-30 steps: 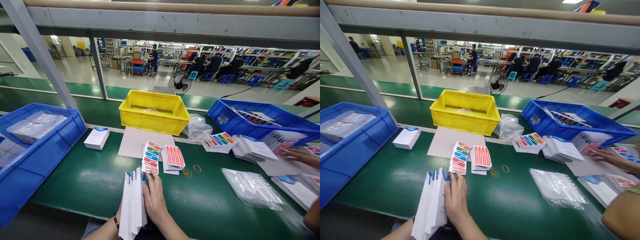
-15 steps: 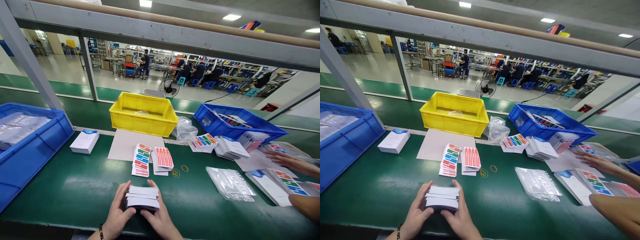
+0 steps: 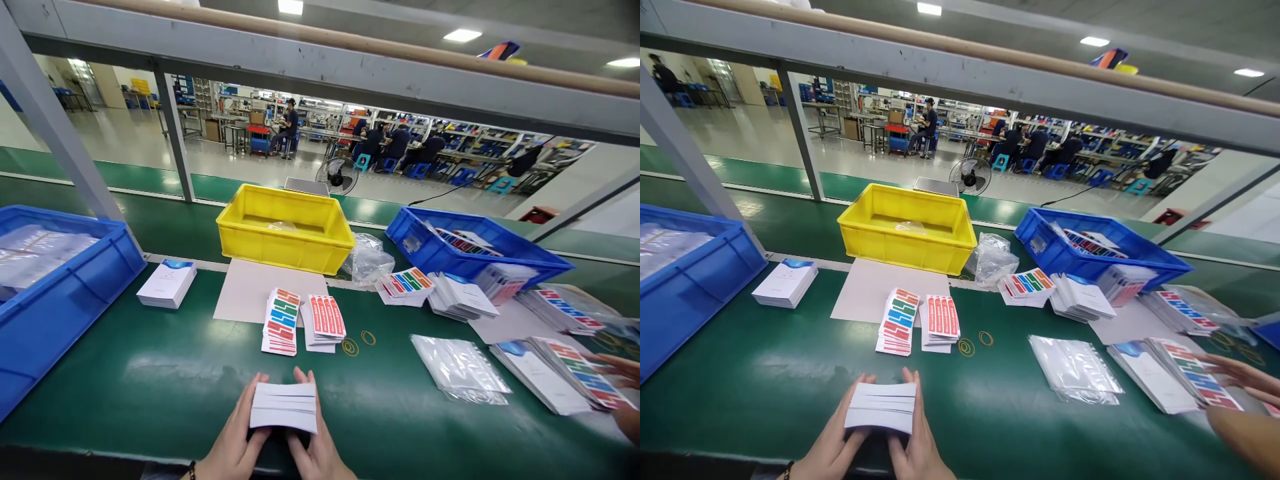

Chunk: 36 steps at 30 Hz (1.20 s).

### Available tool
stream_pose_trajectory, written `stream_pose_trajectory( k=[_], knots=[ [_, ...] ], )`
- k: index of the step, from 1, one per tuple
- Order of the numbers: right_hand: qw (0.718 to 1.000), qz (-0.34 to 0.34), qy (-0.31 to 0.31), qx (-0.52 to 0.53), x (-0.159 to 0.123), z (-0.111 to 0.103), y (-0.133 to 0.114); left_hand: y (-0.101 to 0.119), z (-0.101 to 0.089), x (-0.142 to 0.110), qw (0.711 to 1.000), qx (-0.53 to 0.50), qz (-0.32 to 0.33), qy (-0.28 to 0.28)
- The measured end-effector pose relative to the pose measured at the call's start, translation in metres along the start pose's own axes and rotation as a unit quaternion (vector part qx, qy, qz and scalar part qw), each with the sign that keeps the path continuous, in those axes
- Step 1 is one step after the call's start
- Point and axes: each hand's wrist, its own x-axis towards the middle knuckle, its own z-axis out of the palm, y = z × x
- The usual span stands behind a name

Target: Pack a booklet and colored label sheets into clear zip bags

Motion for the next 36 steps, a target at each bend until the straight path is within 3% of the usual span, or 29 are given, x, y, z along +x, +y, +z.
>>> stream_pose_trajectory(
  k=[4, 8, 10, 13, 17, 20, 28, 36],
  knots=[
    [0.997, 0.067, -0.008, 0.023, -0.003, -0.003, 0.018, -0.002, -0.007, 0.006, 0.999, 0.029, -0.023, 0.004],
    [0.985, 0.138, 0.008, 0.101, 0.01, -0.01, -0.009, 0.022, 0.002, 0.016, 0.993, -0.087, -0.071, 0.043],
    [0.974, 0.167, -0.001, 0.15, 0.019, -0.013, -0.032, 0.036, 0.011, 0.018, 0.965, -0.216, -0.142, 0.046],
    [0.958, 0.196, -0.008, 0.21, 0.029, -0.019, -0.06, 0.049, 0.018, 0.018, 0.895, -0.369, -0.24, 0.073],
    [0.955, 0.231, -0.023, 0.184, 0.034, -0.021, -0.07, 0.051, 0.017, 0.013, 0.823, -0.454, -0.324, 0.104],
    [0.949, 0.242, -0.051, 0.197, 0.034, -0.019, -0.067, 0.05, 0.014, 0.011, 0.792, -0.47, -0.373, 0.109],
    [0.947, 0.272, -0.047, 0.166, 0.03, -0.014, -0.056, 0.046, 0.011, 0.006, 0.794, -0.471, -0.359, 0.134],
    [0.939, 0.297, -0.025, 0.174, 0.028, -0.016, -0.054, 0.041, 0.007, 0.005, 0.759, -0.528, -0.367, 0.099]
  ],
)
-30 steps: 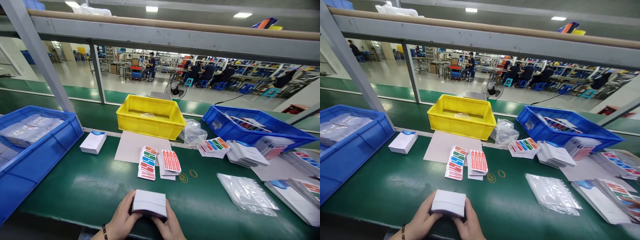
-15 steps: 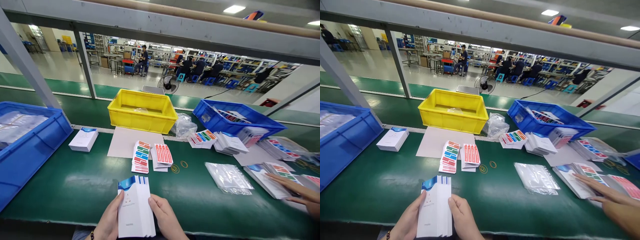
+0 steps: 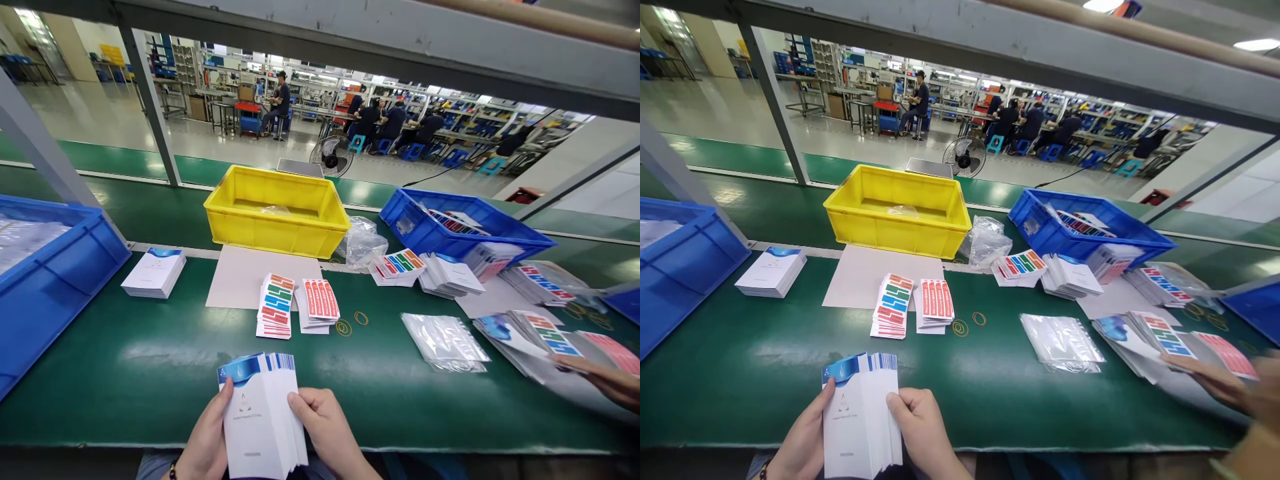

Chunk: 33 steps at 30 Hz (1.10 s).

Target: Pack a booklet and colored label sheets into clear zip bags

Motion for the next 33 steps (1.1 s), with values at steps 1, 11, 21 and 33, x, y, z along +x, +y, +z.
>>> stream_pose_trajectory(
  k=[1, 11, 21, 33],
  knots=[
    [1.0, -0.001, 0.002, 0.0, 0.0, -0.001, 0.0, 0.0, 0.0, 0.0, 1.0, -0.004, -0.006, -0.008],
    [0.997, 0.016, -0.005, 0.079, 0.001, 0.0, 0.007, 0.001, -0.001, -0.001, 1.0, -0.024, -0.006, -0.012],
    [0.997, -0.049, 0.057, 0.028, 0.002, 0.007, 0.002, 0.001, -0.001, 0.002, 1.0, -0.02, 0.011, 0.003],
    [0.988, -0.057, 0.131, 0.06, 0.001, -0.037, -0.001, -0.001, -0.01, 0.001, 0.997, 0.044, 0.056, 0.038]
  ],
)
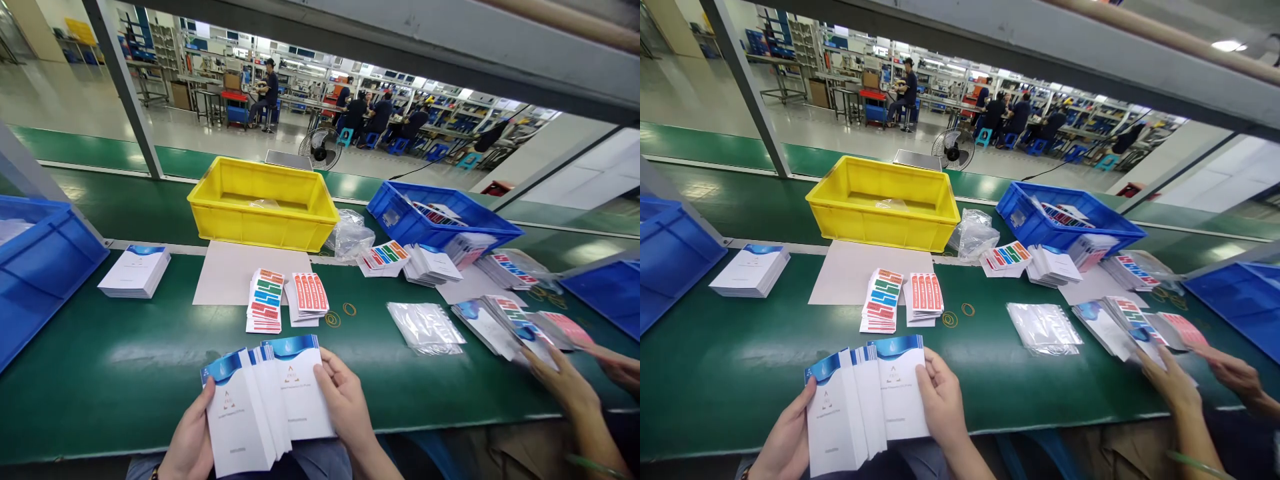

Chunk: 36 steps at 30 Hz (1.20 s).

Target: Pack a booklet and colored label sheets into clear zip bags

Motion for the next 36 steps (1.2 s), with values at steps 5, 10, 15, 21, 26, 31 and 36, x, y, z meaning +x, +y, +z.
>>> stream_pose_trajectory(
  k=[5, 10, 15, 21, 26, 31, 36],
  knots=[
    [0.977, -0.086, 0.115, -0.16, 0.005, -0.012, 0.012, 0.002, 0.005, -0.002, 0.999, 0.002, -0.037, 0.007],
    [0.981, -0.015, -0.168, -0.096, -0.01, 0.018, 0.003, 0.003, 0.013, -0.001, 0.996, -0.043, -0.075, -0.016],
    [0.982, 0.004, -0.161, -0.099, -0.012, 0.033, 0.002, 0.002, 0.015, -0.002, 0.994, -0.063, -0.082, -0.033],
    [0.986, 0.029, -0.143, -0.085, -0.009, 0.034, 0.005, 0.002, 0.015, -0.004, 0.993, -0.071, -0.086, -0.048],
    [0.988, 0.034, -0.134, -0.065, -0.01, 0.035, 0.008, 0.001, 0.013, -0.002, 0.993, -0.075, -0.079, -0.046],
    [0.988, 0.049, -0.144, -0.01, -0.009, 0.034, 0.014, 0.0, 0.011, -0.001, 0.994, -0.063, -0.071, -0.051],
    [0.988, 0.066, -0.137, 0.027, -0.009, 0.037, 0.01, 0.0, 0.01, -0.001, 0.994, -0.071, -0.075, -0.044]
  ],
)
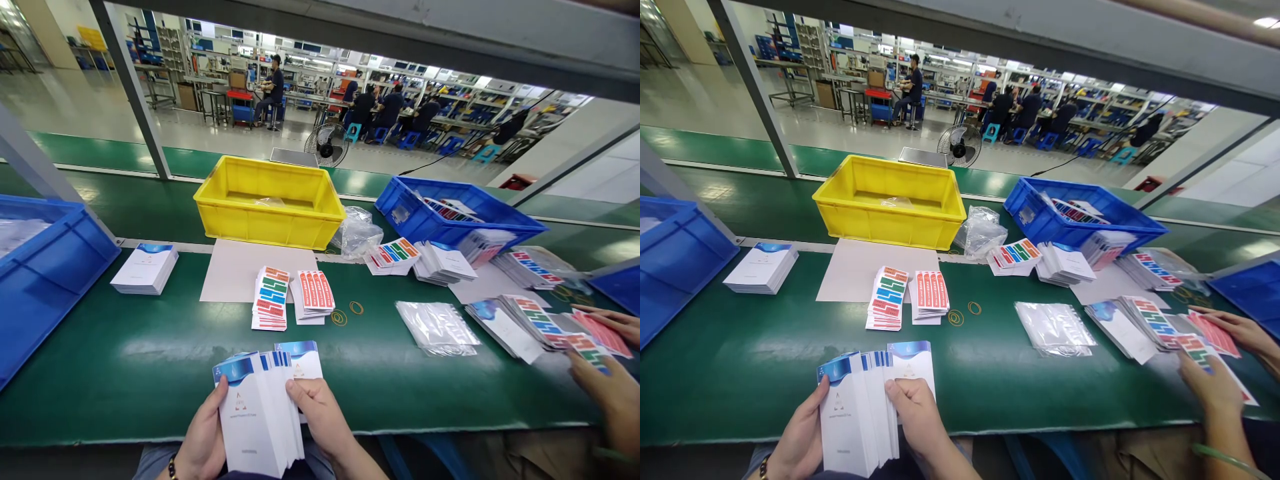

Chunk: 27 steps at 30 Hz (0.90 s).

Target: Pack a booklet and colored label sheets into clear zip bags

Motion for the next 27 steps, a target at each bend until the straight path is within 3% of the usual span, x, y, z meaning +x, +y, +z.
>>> stream_pose_trajectory(
  k=[11, 15, 20, 23, 27],
  knots=[
    [0.999, 0.006, 0.01, 0.052, 0.0, 0.001, 0.001, -0.001, -0.004, -0.001, 1.0, -0.002, 0.003, -0.024],
    [0.998, -0.045, 0.033, -0.02, -0.001, 0.004, -0.002, -0.002, -0.002, 0.001, 1.0, 0.0, 0.003, -0.008],
    [0.978, -0.121, 0.1, -0.139, -0.006, 0.008, -0.003, -0.004, 0.0, 0.002, 1.0, -0.005, 0.005, 0.006],
    [0.967, -0.138, 0.136, -0.163, -0.009, 0.002, -0.003, -0.005, -0.003, 0.002, 0.999, 0.024, 0.026, 0.014],
    [0.976, -0.111, 0.15, -0.108, -0.005, -0.026, -0.003, -0.004, -0.008, 0.002, 0.99, 0.09, 0.092, 0.059]
  ],
)
